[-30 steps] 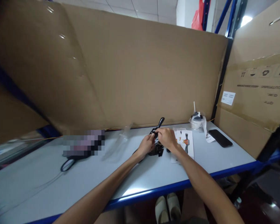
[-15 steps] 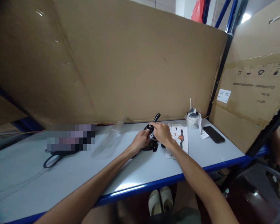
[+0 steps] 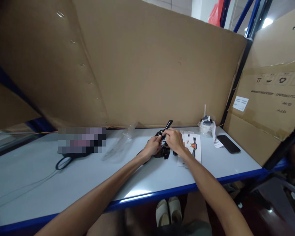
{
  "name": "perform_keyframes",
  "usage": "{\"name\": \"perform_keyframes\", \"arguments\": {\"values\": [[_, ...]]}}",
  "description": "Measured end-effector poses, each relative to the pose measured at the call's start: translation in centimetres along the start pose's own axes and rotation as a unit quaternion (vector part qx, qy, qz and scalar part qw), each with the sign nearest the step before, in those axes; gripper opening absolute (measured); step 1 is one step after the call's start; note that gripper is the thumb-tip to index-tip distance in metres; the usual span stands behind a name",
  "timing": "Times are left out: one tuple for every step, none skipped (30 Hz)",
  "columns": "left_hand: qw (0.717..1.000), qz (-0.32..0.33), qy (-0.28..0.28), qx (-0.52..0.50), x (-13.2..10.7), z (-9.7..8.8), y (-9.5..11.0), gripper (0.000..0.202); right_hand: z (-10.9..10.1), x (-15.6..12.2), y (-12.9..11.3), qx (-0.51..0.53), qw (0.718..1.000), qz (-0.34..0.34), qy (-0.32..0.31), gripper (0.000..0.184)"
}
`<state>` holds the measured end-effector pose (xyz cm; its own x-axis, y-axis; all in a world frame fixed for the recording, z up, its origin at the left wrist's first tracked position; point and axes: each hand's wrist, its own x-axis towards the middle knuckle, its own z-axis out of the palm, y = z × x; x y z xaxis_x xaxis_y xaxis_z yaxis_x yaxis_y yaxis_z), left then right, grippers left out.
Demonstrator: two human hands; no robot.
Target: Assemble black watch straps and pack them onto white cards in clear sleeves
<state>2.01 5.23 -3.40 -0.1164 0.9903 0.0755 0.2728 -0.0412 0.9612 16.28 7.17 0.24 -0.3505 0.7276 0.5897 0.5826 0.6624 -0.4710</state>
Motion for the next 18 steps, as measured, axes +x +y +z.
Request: {"name": "perform_keyframes", "arguments": {"values": [[1.000, -0.001, 0.005, 0.003, -0.1, 0.0, 0.0, 0.043, 0.0, 0.0, 0.0, -0.005, 1.000, 0.013, 0.010, 0.041], [1.000, 0.004, 0.011, 0.007, -0.1, 0.0, 0.1, 0.043, 0.1, 0.0, 0.0, -0.008, 1.000, 0.021, 0.018, 0.040], [1.000, 0.012, 0.016, 0.012, -0.2, 0.1, 0.1, 0.042, 0.1, 0.0, -0.1, -0.009, 0.999, 0.024, 0.024, 0.040], [0.999, 0.020, 0.021, 0.019, -0.3, 0.1, 0.2, 0.042, 0.1, -0.1, -0.2, -0.007, 0.999, 0.021, 0.026, 0.039], [0.999, 0.028, 0.025, 0.028, -0.4, 0.0, 0.2, 0.041, 0.2, -0.1, -0.2, -0.004, 1.000, 0.016, 0.026, 0.037], [0.998, 0.035, 0.028, 0.038, -0.4, 0.0, 0.3, 0.040, 0.2, -0.1, -0.3, 0.000, 1.000, 0.010, 0.026, 0.033], [0.997, 0.043, 0.030, 0.051, -0.5, 0.0, 0.5, 0.039, 0.3, -0.1, -0.4, 0.004, 1.000, 0.006, 0.024, 0.028], [0.996, 0.048, 0.032, 0.068, -0.6, -0.1, 0.7, 0.038, 0.3, -0.1, -0.4, 0.005, 1.000, 0.007, 0.024, 0.024], [0.994, 0.054, 0.034, 0.090, -0.7, -0.1, 0.9, 0.037, 0.4, -0.1, -0.5, 0.005, 1.000, 0.011, 0.024, 0.019], [0.991, 0.061, 0.037, 0.115, -0.7, -0.2, 1.1, 0.036, 0.4, -0.1, -0.5, 0.003, 1.000, 0.019, 0.024, 0.016], [0.987, 0.069, 0.042, 0.141, -0.8, -0.2, 1.3, 0.035, 0.5, 0.0, -0.5, 0.001, 0.999, 0.027, 0.024, 0.014], [0.982, 0.076, 0.046, 0.165, -0.8, -0.2, 1.4, 0.034, 0.6, 0.0, -0.4, 0.000, 0.999, 0.033, 0.024, 0.012], [0.978, 0.083, 0.050, 0.184, -0.8, -0.2, 1.5, 0.034, 0.7, 0.0, -0.4, 0.001, 0.999, 0.035, 0.024, 0.010], [0.975, 0.088, 0.052, 0.197, -0.8, -0.3, 1.6, 0.033, 0.8, 0.1, -0.3, 0.005, 0.999, 0.033, 0.026, 0.009], [0.974, 0.089, 0.053, 0.202, -0.7, -0.3, 1.6, 0.034, 0.9, 0.1, -0.1, 0.013, 0.999, 0.027, 0.029, 0.009], [0.975, 0.082, 0.054, 0.200, -0.6, -0.4, 1.5, 0.034, 0.9, 0.2, 0.0, 0.023, 0.999, 0.019, 0.036, 0.009], [0.978, 0.070, 0.054, 0.189, -0.5, -0.5, 1.4, 0.035, 0.9, 0.3, 0.2, 0.035, 0.998, 0.014, 0.046, 0.010], [0.983, 0.058, 0.052, 0.166, -0.3, -0.6, 1.2, 0.037, 0.9, 0.5, 0.4, 0.044, 0.997, 0.014, 0.059, 0.011]]}}
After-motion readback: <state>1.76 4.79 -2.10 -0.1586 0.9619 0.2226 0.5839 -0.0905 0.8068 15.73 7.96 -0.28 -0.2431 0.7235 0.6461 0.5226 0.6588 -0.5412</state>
